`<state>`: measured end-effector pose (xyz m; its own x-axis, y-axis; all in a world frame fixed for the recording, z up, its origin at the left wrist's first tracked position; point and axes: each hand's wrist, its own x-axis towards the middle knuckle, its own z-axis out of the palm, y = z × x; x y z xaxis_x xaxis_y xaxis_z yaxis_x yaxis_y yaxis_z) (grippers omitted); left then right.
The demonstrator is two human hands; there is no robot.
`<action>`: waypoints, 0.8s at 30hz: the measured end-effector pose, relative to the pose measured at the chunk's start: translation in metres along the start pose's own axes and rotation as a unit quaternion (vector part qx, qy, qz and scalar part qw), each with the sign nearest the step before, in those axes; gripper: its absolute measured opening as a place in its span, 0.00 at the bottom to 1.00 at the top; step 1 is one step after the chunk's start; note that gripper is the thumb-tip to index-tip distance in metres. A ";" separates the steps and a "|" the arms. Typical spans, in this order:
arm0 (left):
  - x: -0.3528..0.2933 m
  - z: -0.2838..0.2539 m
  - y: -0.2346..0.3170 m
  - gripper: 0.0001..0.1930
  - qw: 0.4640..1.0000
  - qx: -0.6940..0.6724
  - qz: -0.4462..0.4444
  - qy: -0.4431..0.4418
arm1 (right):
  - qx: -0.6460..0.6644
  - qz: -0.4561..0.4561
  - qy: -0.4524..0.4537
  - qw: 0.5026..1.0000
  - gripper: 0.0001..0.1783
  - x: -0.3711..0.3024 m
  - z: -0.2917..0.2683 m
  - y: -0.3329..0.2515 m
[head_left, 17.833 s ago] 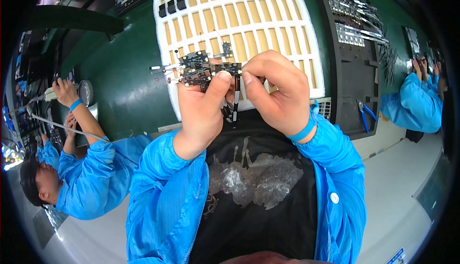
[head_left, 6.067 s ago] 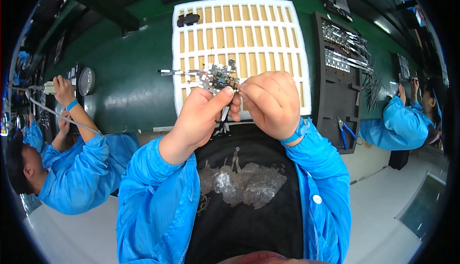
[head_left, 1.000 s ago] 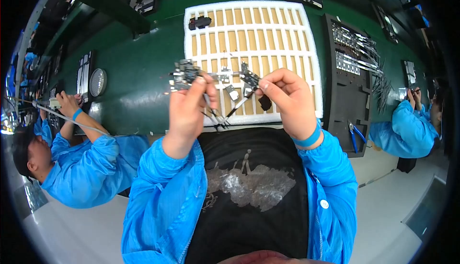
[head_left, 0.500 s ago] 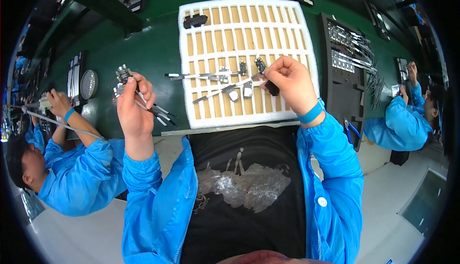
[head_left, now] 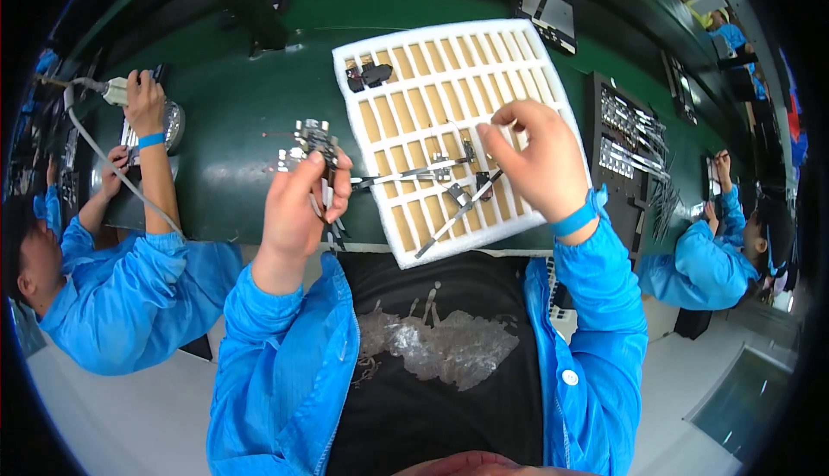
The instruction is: The person assembles small electronic modules, consisting of PCB boards, camera modules, and wire harnesses, by hand and with pliers on a production line, placing the finished modules into a plastic tray.
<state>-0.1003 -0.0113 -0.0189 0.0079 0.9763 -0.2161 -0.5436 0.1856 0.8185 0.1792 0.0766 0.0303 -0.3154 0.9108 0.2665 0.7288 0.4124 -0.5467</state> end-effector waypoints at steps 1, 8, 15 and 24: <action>-0.005 0.001 -0.002 0.13 1.000 -0.002 0.004 -0.001 | -0.006 -0.014 0.007 1.000 0.12 0.010 -0.002 0.001; -0.029 0.011 -0.024 0.13 0.991 0.107 -0.078 -0.011 | -0.230 0.027 0.117 0.966 0.25 0.033 -0.003 0.133; -0.020 0.010 -0.028 0.13 0.989 0.108 -0.102 0.010 | 0.099 0.252 -0.038 0.962 0.31 0.003 0.003 0.153; -0.031 -0.002 -0.038 0.13 0.988 0.131 -0.080 0.034 | 0.058 0.252 -0.088 0.962 0.20 -0.054 -0.007 0.119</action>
<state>-0.0817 -0.0484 -0.0441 0.0150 0.9239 -0.3823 -0.3048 0.3684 0.8783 0.2871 0.0759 -0.0439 -0.0454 0.9810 -0.1886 0.7466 -0.0921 -0.6588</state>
